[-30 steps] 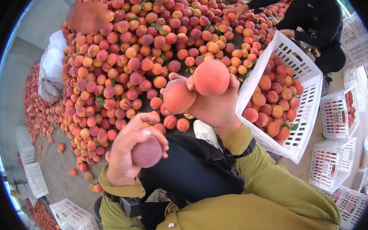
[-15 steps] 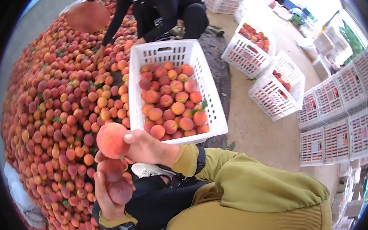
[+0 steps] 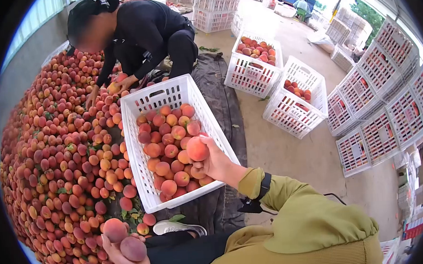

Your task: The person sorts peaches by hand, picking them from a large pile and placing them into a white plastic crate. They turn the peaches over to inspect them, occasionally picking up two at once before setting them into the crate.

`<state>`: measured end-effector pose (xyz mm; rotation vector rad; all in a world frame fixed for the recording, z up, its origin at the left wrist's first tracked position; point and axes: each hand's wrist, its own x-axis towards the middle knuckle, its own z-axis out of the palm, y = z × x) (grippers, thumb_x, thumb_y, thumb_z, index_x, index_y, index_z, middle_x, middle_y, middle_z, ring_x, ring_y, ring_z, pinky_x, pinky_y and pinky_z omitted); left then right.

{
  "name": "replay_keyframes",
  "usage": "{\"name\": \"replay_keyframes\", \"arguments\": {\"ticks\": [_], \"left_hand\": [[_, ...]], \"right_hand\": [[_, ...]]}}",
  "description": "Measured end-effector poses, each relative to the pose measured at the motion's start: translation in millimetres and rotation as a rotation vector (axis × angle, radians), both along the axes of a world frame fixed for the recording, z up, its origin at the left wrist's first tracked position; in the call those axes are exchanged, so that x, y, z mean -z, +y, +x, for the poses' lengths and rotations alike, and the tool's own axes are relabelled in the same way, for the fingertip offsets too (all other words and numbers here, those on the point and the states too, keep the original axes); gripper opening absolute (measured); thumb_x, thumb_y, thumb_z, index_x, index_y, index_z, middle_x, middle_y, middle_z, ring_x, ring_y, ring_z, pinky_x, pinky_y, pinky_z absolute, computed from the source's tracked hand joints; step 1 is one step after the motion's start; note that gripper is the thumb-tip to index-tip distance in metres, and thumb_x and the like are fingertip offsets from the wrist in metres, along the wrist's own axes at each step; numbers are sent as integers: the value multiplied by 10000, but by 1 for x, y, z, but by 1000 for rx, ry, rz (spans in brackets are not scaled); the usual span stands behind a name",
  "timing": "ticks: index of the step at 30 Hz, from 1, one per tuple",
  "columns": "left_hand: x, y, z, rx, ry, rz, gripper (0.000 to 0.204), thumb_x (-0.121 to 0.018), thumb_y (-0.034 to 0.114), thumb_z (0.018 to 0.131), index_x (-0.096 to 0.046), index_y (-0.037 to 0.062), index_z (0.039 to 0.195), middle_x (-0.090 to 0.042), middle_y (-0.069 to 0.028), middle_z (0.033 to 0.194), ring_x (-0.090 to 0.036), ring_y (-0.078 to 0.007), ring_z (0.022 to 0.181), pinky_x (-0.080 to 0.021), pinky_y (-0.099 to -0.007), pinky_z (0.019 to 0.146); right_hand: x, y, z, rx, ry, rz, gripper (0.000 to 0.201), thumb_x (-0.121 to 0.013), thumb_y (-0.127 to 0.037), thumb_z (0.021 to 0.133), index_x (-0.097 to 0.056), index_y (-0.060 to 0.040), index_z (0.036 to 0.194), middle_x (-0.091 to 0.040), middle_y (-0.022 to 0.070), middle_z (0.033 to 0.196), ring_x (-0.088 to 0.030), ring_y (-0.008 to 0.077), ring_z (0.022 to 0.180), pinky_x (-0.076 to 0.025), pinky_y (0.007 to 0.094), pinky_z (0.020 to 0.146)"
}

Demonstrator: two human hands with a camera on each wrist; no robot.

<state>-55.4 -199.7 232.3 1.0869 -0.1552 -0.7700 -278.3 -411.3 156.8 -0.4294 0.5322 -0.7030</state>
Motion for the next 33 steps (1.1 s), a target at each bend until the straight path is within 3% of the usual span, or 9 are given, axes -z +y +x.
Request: {"name": "replay_keyframes", "arguments": {"ticks": [11, 14, 16, 19, 22, 25, 28, 30, 33], "left_hand": [[-5, -11, -3, 46, 124, 54, 441, -562, 466, 851, -535, 75, 1052, -593, -89, 870, -585, -196, 628, -490, -285, 498], [5, -10, 1, 86, 122, 43, 435, -559, 464, 850, -537, 64, 1019, -590, -96, 880, -593, -209, 633, -490, -299, 498], [4, -11, -1, 150, 108, 33, 463, -516, 467, 870, -523, 31, 1026, -589, -120, 914, -595, -221, 644, -493, -316, 492], [-11, -19, -13, 10, 140, 84, 439, -534, 442, 874, -524, 31, 1029, -583, -88, 853, -600, -201, 694, -501, -319, 497], [-2, -13, -8, 35, 91, 97, 413, -540, 413, 883, -522, 41, 1060, -576, -87, 879, -591, -192, 694, -503, -308, 531], [-5, -14, -14, 13, -18, 145, 429, -539, 391, 887, -482, 43, 1132, -563, -91, 926, -589, -181, 740, -500, -289, 613], [3, -10, -9, 42, -245, 213, 486, -499, 352, 901, -411, 19, 1244, -511, -125, 1087, -563, -205, 936, -469, -311, 803], [1, -12, -16, 43, -554, 244, 504, -423, 320, 919, -373, -10, 1297, -438, -156, 1223, -504, -243, 1071, -406, -336, 921], [2, -9, -20, 311, -951, 291, 558, -350, 329, 919, -351, -34, 1344, -348, -204, 1370, -322, -297, 1274, -219, -386, 1067]], "right_hand": [[-20, -117, -91, 473, 402, 165, 462, -531, -511, 853, -531, -57, 940, -582, 89, 782, -546, 159, 547, -516, 376, 679], [-74, -215, -140, 886, 228, -240, 420, -504, -437, 889, -540, -31, 992, -590, 117, 833, -600, 217, 780, -534, 311, 690], [-120, -238, -139, 906, 267, -149, 437, -510, -379, 901, -525, 4, 1110, -607, 142, 961, -615, 225, 818, -546, 324, 710], [-113, -189, -69, 467, 353, -517, 336, -494, -262, 914, -524, 9, 1110, -616, 131, 909, -606, 185, 794, -532, 287, 693], [-59, -76, 22, -191, 291, -465, 313, -518, -273, 910, -541, -30, 1106, -628, 75, 868, -599, 128, 759, -509, 256, 621], [-46, 38, 77, -623, 203, -598, 617, -527, -403, 896, -345, -41, 1362, -533, 154, 1168, -578, 191, 1000, -528, 297, 752], [-51, 96, 109, -673, 20, -430, 759, -534, -450, 877, -187, -77, 1439, -430, 144, 1284, -441, 219, 1198, -469, 340, 897], [-37, 117, 128, -417, -43, -587, 699, -569, -405, 891, -243, -76, 1414, -443, 128, 1249, -436, 171, 1170, -421, 323, 945], [-25, 112, 131, -395, -92, -247, 583, -582, -342, 897, -343, -43, 1336, -464, 77, 1241, -453, 158, 1164, -381, 313, 981]]}}
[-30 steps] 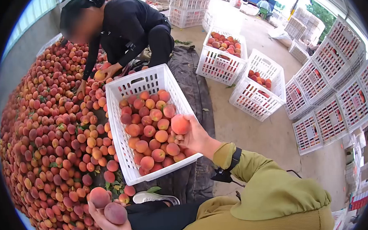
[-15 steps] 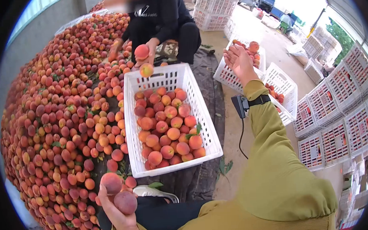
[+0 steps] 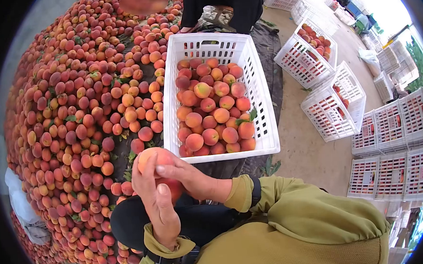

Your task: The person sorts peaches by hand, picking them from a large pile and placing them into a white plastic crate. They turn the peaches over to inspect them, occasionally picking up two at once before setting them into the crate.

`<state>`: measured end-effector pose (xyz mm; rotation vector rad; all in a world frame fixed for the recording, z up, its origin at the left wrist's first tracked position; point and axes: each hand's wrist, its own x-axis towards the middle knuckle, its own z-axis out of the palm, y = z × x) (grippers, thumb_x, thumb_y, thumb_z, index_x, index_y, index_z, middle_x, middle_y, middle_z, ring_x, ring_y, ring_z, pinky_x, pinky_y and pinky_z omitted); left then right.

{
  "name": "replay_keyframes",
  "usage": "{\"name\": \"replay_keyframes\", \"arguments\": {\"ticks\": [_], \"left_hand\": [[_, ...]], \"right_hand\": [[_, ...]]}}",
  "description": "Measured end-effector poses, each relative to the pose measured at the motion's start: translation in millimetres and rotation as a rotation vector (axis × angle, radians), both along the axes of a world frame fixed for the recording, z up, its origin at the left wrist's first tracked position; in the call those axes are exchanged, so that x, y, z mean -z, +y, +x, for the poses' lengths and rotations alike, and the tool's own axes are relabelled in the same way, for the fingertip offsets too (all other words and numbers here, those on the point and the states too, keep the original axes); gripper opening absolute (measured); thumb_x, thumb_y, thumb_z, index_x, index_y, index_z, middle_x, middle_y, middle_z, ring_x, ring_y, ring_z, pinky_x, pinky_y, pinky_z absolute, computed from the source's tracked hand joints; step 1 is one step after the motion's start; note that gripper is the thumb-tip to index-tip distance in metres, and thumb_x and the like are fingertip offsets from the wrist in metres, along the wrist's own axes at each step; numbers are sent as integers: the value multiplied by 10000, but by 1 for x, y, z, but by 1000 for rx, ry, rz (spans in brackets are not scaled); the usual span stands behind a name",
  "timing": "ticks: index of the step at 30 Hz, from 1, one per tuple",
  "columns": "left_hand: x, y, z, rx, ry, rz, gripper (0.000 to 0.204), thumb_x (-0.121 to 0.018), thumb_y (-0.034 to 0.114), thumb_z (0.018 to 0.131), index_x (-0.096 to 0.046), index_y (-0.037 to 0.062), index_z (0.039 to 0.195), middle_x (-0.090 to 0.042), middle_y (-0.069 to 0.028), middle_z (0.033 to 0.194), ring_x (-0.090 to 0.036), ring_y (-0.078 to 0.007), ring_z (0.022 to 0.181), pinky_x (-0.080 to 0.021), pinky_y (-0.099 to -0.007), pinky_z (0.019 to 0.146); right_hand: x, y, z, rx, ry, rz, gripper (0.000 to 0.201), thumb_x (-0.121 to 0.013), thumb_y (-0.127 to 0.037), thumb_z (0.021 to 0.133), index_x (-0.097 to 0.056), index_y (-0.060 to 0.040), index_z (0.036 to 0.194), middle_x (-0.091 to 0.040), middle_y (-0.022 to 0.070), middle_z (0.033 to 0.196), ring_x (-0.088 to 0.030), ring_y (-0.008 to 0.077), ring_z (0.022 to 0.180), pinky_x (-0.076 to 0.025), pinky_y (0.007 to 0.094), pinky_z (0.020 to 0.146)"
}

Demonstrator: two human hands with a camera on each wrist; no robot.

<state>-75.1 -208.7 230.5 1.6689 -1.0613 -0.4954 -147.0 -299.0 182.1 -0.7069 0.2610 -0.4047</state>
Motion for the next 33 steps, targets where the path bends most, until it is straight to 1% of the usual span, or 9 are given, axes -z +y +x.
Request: {"name": "replay_keyframes", "arguments": {"ticks": [5, 9, 12, 14, 18, 19, 22, 24, 33], "left_hand": [[0, 4, 7, -121, 286, -107, 480, -370, 280, 939, -390, -20, 1313, -390, -140, 1335, -306, -228, 1299, -227, -375, 1081], [7, 10, 18, -69, 565, -45, 321, -431, 211, 921, -515, -35, 1109, -435, -148, 1262, -432, -196, 1160, -326, -328, 1013], [6, 9, 15, -107, 524, -53, 247, -441, 164, 917, -550, -36, 1011, -448, -144, 1245, -488, -166, 1063, -357, -307, 978], [5, 11, 14, -122, 477, -28, 236, -442, 157, 917, -555, -33, 999, -449, -143, 1245, -498, -158, 1041, -359, -301, 973], [5, 11, 16, -169, 508, -54, 210, -460, 145, 911, -560, -25, 984, -451, -140, 1247, -521, -149, 1005, -364, -293, 958], [5, 12, 16, -163, 526, -57, 199, -471, 137, 907, -560, -23, 983, -452, -139, 1247, -525, -149, 1005, -364, -289, 954], [6, 13, 16, -156, 514, -39, 180, -501, 129, 898, -563, -11, 991, -460, -142, 1244, -506, -163, 1059, -354, -299, 964], [7, 12, 17, -141, 491, -55, 171, -520, 126, 884, -565, 1, 992, -465, -145, 1243, -479, -174, 1103, -341, -312, 972], [0, 10, 14, -140, 563, 0, 160, -555, 105, 844, -563, 8, 970, -471, -138, 1229, -487, -160, 1048, -350, -291, 953]], "right_hand": [[11, -68, -38, 290, 248, -137, 466, -594, -292, 880, -438, -41, 1240, -571, 51, 1058, -563, 120, 952, -475, 267, 835], [35, -149, -85, 690, 717, -1047, 536, -703, -297, 768, -496, -51, 1197, -613, 90, 981, -627, 208, 799, -520, 340, 726], [33, -176, -112, 474, 1277, -1267, 596, -714, -342, 723, -510, -103, 1229, -647, 121, 957, -643, 261, 844, -508, 365, 771], [38, -189, -124, -2, 1658, -1380, 590, -688, -341, 696, -519, -146, 1226, -629, 201, 1030, -606, 363, 970, -484, 424, 830], [56, -208, -133, 67, 1555, -1416, 482, -602, -335, 731, -566, -112, 1156, -643, 205, 987, -615, 364, 954, -496, 434, 796], [54, -206, -129, 216, 1527, -1345, 445, -668, -300, 723, -615, -74, 1103, -667, 159, 896, -662, 277, 825, -521, 373, 734], [45, -204, -122, 141, 1376, -1073, 398, -664, -273, 723, -564, -41, 1030, -642, 142, 847, -641, 282, 776, -514, 361, 719], [37, -195, -108, -28, 1247, -741, 314, -690, -234, 756, -580, -14, 950, -588, 68, 800, -613, 119, 714, -514, 283, 601], [96, -188, -97, -478, 951, -1239, 561, -721, -188, 688, -518, -53, 1194, -595, 104, 1071, -572, 242, 1027, -449, 343, 889]]}}
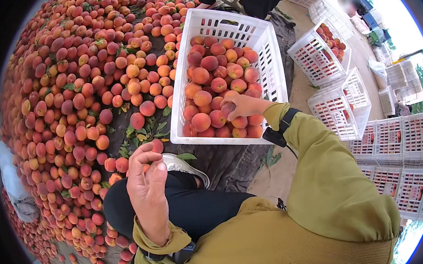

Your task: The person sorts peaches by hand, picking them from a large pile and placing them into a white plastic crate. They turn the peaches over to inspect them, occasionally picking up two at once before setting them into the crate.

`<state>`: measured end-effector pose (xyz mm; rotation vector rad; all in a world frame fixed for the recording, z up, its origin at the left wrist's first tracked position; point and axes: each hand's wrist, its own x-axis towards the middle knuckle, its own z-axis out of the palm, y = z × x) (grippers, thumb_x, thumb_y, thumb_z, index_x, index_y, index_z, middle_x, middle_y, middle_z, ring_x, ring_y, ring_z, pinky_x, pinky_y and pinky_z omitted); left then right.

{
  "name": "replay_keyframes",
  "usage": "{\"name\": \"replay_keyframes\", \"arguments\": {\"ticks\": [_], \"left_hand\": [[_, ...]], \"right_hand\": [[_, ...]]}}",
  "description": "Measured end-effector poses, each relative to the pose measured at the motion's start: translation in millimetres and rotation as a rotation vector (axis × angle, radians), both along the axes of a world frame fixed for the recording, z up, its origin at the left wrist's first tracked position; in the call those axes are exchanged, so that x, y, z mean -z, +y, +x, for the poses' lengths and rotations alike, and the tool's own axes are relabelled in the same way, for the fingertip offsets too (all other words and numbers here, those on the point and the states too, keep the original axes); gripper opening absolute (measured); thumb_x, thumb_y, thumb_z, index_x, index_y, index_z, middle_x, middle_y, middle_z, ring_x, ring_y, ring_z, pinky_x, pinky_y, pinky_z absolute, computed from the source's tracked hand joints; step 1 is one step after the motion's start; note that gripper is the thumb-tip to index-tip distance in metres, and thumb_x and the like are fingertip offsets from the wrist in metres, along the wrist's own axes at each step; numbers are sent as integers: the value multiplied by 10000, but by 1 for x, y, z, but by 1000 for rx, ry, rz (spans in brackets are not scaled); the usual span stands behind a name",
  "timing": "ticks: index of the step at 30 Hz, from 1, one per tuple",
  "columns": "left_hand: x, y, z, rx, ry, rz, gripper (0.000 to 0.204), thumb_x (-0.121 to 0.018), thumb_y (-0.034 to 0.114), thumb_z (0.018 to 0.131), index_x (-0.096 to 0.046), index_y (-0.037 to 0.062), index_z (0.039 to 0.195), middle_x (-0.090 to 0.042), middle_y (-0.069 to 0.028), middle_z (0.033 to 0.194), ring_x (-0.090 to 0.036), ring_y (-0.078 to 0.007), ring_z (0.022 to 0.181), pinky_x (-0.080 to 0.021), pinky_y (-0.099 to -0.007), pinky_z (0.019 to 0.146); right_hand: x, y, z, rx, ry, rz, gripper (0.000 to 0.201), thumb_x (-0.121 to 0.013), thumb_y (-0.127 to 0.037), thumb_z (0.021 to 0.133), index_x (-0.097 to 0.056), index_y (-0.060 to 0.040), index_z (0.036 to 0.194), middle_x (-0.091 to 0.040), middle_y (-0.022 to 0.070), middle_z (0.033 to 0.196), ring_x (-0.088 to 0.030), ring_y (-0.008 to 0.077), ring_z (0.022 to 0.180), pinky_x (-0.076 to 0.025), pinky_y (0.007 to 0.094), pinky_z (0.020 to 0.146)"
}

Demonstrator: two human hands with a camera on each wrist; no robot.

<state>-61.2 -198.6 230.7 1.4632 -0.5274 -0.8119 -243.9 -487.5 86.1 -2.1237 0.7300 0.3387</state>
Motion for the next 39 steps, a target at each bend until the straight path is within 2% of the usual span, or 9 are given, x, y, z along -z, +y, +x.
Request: {"name": "replay_keyframes", "arguments": {"ticks": [6, 15, 18, 21, 23, 26, 31, 37, 39], "left_hand": [[7, 3, 3, -13, 18, -35, 136, -552, 67, 837, -557, 1, 956, -486, -132, 1204, -529, -146, 963, -405, -283, 909], [4, 7, 3, -54, 71, -141, 101, -565, 52, 823, -552, 5, 911, -517, -109, 1116, -533, -135, 887, -418, -280, 852], [-7, 19, 21, -35, 172, -284, 107, -544, -26, 827, -552, -24, 933, -547, -122, 1048, -547, -144, 931, -437, -261, 850], [-21, 49, 71, -123, -47, -385, 92, -532, 44, 858, -533, -18, 926, -577, -124, 931, -560, -166, 878, -446, -295, 834], [-15, 79, 114, -439, -348, -250, 115, -472, 42, 890, -550, -28, 937, -584, -89, 876, -543, -136, 822, -449, -272, 768], [48, 141, 178, -717, -153, -174, 117, -530, 95, 893, -583, 10, 954, -594, -25, 862, -529, -68, 730, -432, -186, 703], [199, 221, 194, -557, -88, 377, 137, -561, 95, 837, -581, 2, 937, -593, -23, 840, -554, -78, 747, -456, -214, 682], [276, 154, 193, -346, -333, 618, 324, -624, 180, 786, -582, -1, 1052, -617, -156, 980, -597, -237, 923, -469, -317, 807], [300, 125, 219, -509, -538, 714, 484, -645, 271, 789, -530, -13, 1163, -595, -217, 1077, -568, -331, 1029, -444, -372, 887]], "right_hand": [[-27, 21, 5, -207, 365, 114, 558, -720, -230, 685, -554, -108, 1203, -592, 124, 1097, -548, 279, 1033, -456, 363, 887], [-21, 41, -6, -359, 75, -684, 356, -692, -277, 704, -596, -122, 1010, -555, 91, 925, -537, 284, 935, -433, 434, 737], [-72, 70, 13, -201, -79, -476, 357, -684, -249, 753, -571, -93, 1053, -575, 98, 925, -565, 268, 895, -453, 409, 758], [-68, 104, 24, 142, -334, -294, 323, -671, -243, 809, -571, -63, 1058, -590, 109, 904, -602, 243, 808, -481, 355, 695], [-48, 115, 21, 266, -309, -295, 282, -651, -238, 834, -584, -47, 1030, -601, 102, 855, -608, 223, 780, -483, 327, 669], [-40, 121, 18, 346, -148, -303, 199, -581, -218, 879, -613, -22, 896, -587, 95, 731, -586, 232, 719, -459, 334, 641], [-35, 123, 20, 156, -178, -539, 226, -526, -186, 902, -606, -15, 778, -573, 118, 717, -563, 275, 708, -436, 346, 631], [-37, 126, 29, 247, -131, -475, 198, -518, -136, 884, -579, -12, 742, -562, 126, 649, -546, 299, 587, -424, 367, 550], [-40, 127, 33, 251, -126, -475, 193, -521, -132, 881, -575, -13, 739, -561, 126, 650, -547, 295, 589, -424, 363, 547]]}}
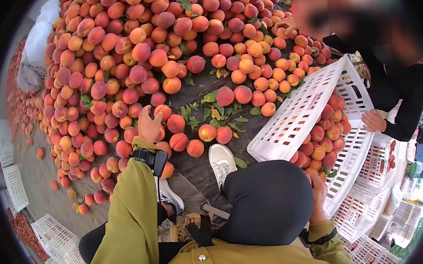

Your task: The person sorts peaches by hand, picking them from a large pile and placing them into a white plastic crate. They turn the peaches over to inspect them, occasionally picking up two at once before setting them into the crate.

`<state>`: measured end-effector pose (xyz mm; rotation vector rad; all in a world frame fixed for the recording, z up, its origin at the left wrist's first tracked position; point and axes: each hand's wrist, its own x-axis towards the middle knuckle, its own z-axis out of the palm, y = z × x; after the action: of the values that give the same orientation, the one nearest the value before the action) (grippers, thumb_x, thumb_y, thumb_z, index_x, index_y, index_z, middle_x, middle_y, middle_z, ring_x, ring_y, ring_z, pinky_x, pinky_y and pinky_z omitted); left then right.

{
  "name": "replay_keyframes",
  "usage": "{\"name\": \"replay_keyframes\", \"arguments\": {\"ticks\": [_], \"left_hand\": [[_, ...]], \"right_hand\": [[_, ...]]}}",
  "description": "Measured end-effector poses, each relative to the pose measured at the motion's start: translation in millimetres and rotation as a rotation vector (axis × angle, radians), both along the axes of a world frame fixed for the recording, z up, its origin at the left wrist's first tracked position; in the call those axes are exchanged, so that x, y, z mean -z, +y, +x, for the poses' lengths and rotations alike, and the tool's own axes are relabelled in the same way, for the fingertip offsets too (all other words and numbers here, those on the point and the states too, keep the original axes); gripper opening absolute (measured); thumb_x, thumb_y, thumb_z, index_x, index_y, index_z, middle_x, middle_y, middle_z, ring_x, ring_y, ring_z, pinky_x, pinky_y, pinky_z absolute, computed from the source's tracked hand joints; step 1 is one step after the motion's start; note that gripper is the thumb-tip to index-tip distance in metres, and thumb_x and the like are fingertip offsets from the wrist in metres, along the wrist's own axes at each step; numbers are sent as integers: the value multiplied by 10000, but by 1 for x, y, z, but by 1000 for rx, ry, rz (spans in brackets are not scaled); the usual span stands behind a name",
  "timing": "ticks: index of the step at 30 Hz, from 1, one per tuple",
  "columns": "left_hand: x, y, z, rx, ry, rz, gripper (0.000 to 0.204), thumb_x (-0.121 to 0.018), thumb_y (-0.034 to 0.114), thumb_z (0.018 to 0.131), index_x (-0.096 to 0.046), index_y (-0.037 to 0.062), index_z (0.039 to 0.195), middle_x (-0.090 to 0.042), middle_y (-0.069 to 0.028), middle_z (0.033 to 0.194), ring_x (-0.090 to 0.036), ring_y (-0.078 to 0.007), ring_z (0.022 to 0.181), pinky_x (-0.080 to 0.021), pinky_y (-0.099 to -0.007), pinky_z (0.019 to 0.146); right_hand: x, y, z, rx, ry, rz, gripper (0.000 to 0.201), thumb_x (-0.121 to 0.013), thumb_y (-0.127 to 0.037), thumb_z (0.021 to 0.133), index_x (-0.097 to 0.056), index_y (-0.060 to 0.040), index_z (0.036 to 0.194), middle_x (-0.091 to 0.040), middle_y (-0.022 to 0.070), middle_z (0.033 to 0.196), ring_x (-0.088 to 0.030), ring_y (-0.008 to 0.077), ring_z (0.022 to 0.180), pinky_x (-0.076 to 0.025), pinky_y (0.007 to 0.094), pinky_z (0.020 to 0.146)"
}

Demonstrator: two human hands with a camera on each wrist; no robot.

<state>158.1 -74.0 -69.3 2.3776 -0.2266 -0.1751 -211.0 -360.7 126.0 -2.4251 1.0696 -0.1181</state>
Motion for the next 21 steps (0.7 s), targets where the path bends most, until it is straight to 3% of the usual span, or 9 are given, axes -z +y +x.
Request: {"name": "replay_keyframes", "arguments": {"ticks": [4, 9, 10, 13, 14, 15, 17, 19, 21], "left_hand": [[36, -37, 55, -196, 266, 162, 756, -678, 485, 722, -480, -56, 1212, -574, -251, 1144, -552, -379, 1077, -433, -407, 925], [-3, -65, 47, -38, 233, 172, 490, -753, 329, 661, -580, -31, 944, -620, -173, 925, -612, -324, 870, -478, -409, 799], [2, -64, 47, 137, -16, 306, 450, -749, 281, 634, -583, -7, 937, -613, -157, 903, -603, -316, 879, -472, -399, 789], [1, -64, 20, 153, 94, 24, 386, -729, 225, 616, -583, 20, 908, -605, -175, 891, -603, -300, 832, -481, -382, 757], [0, -63, 16, -24, 167, -63, 391, -728, 222, 644, -544, 41, 937, -586, -135, 826, -596, -268, 732, -498, -344, 684], [10, -56, 22, -21, 164, -59, 391, -728, 222, 644, -544, 41, 937, -586, -135, 826, -596, -268, 732, -498, -344, 684], [35, -42, 37, -396, 358, -763, 415, -721, 247, 699, -471, 76, 983, -537, -72, 763, -559, -223, 655, -496, -317, 601], [-15, -57, 46, -675, 525, -613, 418, -692, 267, 761, -418, 91, 1023, -509, -60, 773, -521, -167, 623, -485, -309, 540], [-20, -47, 66, -557, 635, -494, 458, -681, 288, 760, -421, 96, 1085, -515, -97, 893, -551, -181, 713, -496, -321, 553]], "right_hand": [[-2, 0, 2, 17, -25, -32, 142, -542, -104, 844, -560, -23, 728, -544, 120, 648, -535, 287, 571, -419, 349, 531], [-3, 0, 2, 57, 5, -66, 79, -560, -68, 796, -559, -28, 728, -519, 93, 635, -514, 236, 524, -401, 318, 493], [-2, 0, 1, 63, -15, -57, 61, -559, -57, 787, -559, -20, 738, -515, 88, 638, -506, 215, 508, -398, 303, 484], [-2, 0, 2, 72, -28, -43, 53, -561, -52, 783, -559, -14, 746, -521, 88, 645, -506, 208, 506, -400, 296, 485], [-2, 0, 2, 76, -29, -32, 47, -564, -46, 779, -560, -14, 746, -522, 86, 648, -505, 205, 506, -401, 294, 484], [-1, 0, 2, 80, -31, -28, 47, -564, -46, 779, -560, -14, 746, -522, 86, 648, -505, 205, 506, -401, 294, 484], [-1, -1, -1, 74, -41, -25, 43, -569, -45, 775, -560, -16, 746, -522, 83, 645, -502, 198, 503, -400, 290, 481], [-1, -1, -2, 88, -49, -38, 41, -572, -45, 773, -559, -20, 743, -521, 80, 642, -500, 194, 502, -400, 287, 479], [0, 1, -2, 104, -56, -50, 41, -575, -45, 770, -558, -24, 740, -520, 77, 640, -498, 191, 500, -400, 285, 478]]}}
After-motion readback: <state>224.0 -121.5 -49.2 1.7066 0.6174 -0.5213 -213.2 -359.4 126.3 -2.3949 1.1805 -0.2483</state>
